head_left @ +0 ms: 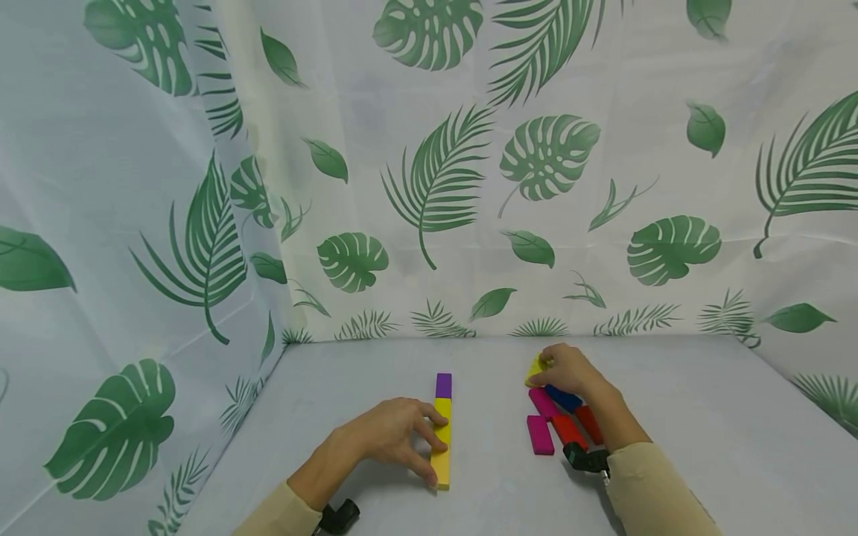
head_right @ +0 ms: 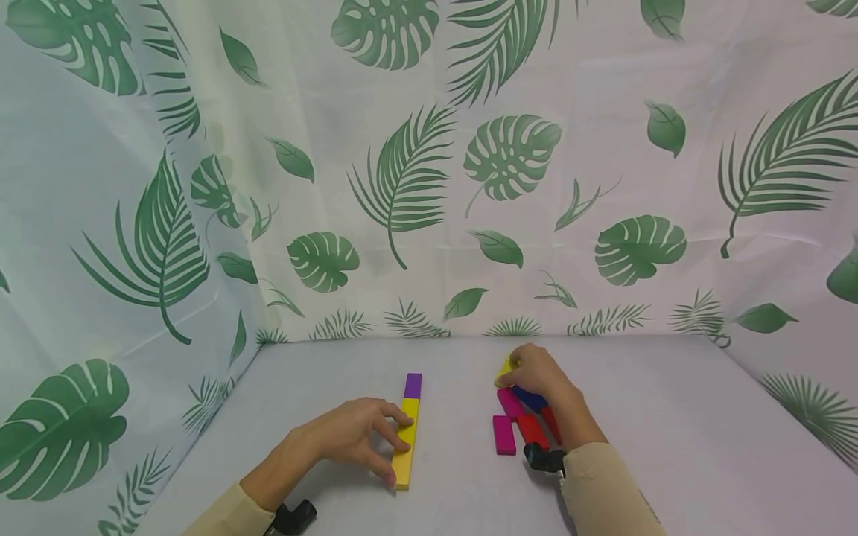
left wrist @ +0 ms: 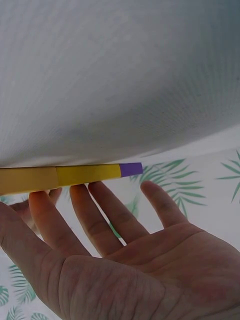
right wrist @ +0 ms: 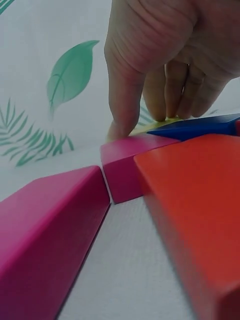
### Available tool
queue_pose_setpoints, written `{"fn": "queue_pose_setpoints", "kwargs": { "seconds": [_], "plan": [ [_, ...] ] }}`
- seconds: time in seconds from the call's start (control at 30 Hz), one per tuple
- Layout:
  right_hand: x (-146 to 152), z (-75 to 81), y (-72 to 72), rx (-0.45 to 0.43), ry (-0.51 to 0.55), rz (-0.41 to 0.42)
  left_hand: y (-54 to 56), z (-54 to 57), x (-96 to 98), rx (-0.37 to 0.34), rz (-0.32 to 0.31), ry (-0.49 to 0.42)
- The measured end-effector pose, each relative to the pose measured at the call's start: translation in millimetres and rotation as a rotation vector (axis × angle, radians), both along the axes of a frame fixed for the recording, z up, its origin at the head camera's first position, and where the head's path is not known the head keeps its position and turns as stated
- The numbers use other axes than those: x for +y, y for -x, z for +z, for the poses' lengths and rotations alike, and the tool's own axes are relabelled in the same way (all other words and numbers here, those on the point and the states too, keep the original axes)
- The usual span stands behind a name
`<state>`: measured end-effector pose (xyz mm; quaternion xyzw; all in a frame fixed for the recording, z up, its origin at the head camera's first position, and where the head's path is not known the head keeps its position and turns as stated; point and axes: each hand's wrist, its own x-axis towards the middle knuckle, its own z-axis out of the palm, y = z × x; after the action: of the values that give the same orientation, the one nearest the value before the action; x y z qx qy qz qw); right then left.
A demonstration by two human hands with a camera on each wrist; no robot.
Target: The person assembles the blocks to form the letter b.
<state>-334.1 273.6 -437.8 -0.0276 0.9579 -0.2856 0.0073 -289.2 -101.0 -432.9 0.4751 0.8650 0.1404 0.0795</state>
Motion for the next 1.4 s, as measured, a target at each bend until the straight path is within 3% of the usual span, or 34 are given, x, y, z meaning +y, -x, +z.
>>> {"fn": "queue_pose_setpoints", "kwargs": {
  "seconds": [0.67, 1.13, 1.4],
  "plan": [
    [-27, -9.0, 3.3, 0.061, -0.017, 0.132, -0.9, -0.6, 0.1, 0.009, 0.004, 0.004],
    [-45, -17.2, 5.6, 0.211, -0.035, 0.24, 0.6, -0.2, 0.0, -0.006, 0.007, -0.004],
    [-59, -20.7, 7.0, 0.277, -0.041, 0.241, -0.1, 0.0, -0.2, -0.006, 0.001, -0.004]
  ]
}}
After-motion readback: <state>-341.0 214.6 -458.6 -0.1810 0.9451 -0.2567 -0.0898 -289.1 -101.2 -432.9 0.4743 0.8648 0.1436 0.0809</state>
